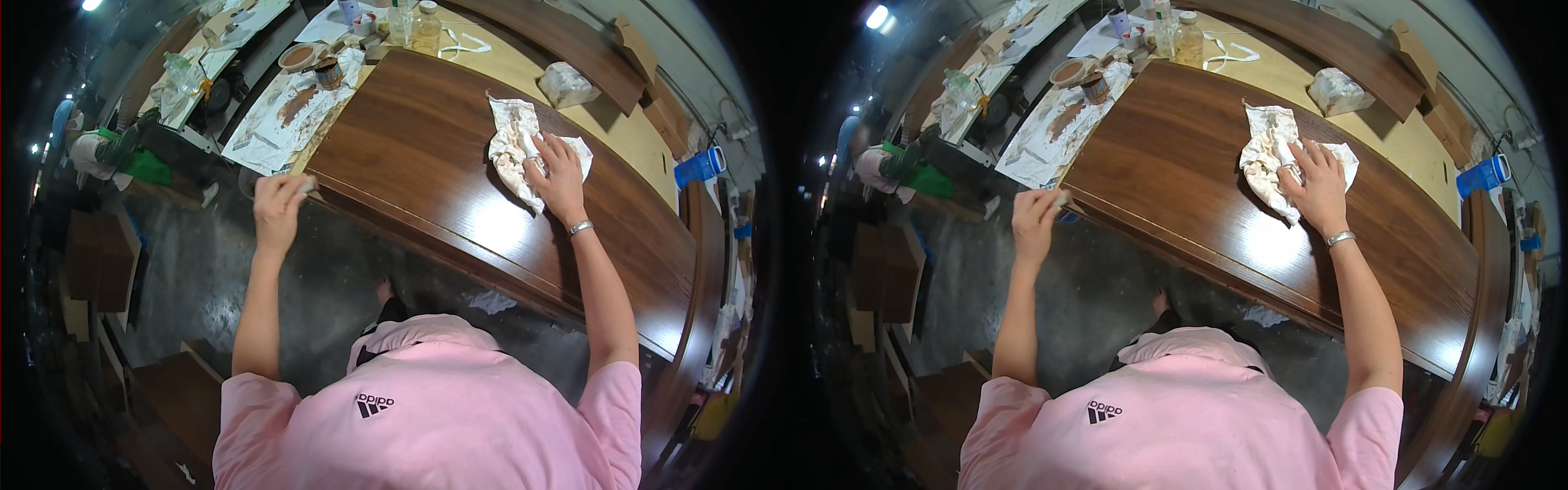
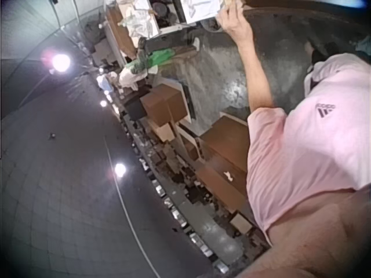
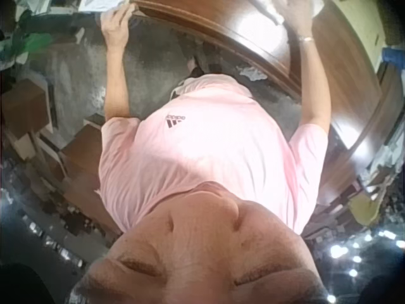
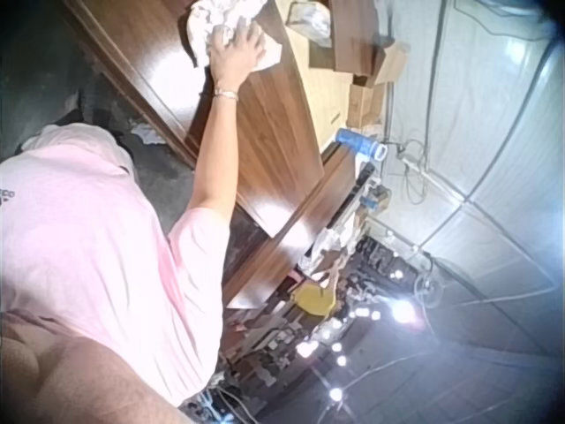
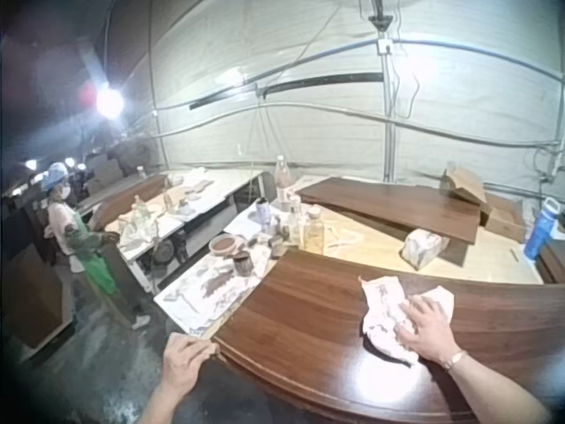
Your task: The person sands the edges of wood panels with a block and wipes the surfaces with a cloth, handling and moving several panels on a work table.
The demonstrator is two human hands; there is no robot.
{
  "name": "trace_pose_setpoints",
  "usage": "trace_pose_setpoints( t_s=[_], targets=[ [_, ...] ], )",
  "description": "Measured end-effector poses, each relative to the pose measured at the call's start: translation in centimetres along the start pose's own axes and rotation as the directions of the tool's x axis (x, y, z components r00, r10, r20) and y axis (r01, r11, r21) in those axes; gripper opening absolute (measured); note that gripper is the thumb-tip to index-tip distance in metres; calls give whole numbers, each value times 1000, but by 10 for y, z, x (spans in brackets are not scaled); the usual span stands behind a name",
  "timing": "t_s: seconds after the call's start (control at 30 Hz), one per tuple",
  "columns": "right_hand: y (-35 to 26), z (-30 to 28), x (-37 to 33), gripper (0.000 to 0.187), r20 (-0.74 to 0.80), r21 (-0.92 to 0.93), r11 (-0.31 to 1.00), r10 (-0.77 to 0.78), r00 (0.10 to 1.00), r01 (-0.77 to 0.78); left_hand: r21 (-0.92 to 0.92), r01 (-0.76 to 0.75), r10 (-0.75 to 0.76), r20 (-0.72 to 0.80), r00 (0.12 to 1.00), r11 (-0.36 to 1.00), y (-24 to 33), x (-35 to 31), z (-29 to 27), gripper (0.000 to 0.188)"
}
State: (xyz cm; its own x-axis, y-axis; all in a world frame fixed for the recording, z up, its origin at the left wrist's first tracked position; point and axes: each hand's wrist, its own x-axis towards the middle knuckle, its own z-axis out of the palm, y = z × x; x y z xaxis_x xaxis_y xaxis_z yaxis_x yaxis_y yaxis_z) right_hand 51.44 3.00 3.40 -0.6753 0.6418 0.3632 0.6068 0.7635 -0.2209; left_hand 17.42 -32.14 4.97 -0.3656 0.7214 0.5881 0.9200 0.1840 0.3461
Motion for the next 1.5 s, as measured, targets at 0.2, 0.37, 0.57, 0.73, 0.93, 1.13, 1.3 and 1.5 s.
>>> trace_pose_setpoints(
  t_s=[0.2,0.37,0.57,0.73,0.93,1.13,1.3,1.5],
  targets=[
    [2,1,-1,51,-14,6,1000,-12,1000,13,22,-27,26,7,1000,999,9,1,-1,33],
    [1,0,-1,51,-18,6,1000,-5,1000,5,-2,-22,22,10,1000,1000,33,-7,12,33],
    [2,6,5,50,-43,73,997,-29,999,32,-442,-292,363,81,928,848,164,-31,60,28],
    [-27,1,3,43,50,402,916,-22,999,0,-397,-125,118,-43,992,909,146,3,35,28],
    [-174,6,-69,38,-51,268,890,-368,928,368,-354,44,-145,-264,953,934,93,43,13,28],
    [-89,-42,-178,31,-170,67,982,-164,972,178,-501,20,-90,-116,989,865,112,43,40,29],
    [47,-128,-315,45,-355,-257,922,188,916,-289,-573,5,-21,-22,1000,819,139,51,59,29],
    [85,-174,-362,48,-586,-254,674,463,665,-693,-584,-182,396,263,880,791,211,44,88,33]
  ],
)
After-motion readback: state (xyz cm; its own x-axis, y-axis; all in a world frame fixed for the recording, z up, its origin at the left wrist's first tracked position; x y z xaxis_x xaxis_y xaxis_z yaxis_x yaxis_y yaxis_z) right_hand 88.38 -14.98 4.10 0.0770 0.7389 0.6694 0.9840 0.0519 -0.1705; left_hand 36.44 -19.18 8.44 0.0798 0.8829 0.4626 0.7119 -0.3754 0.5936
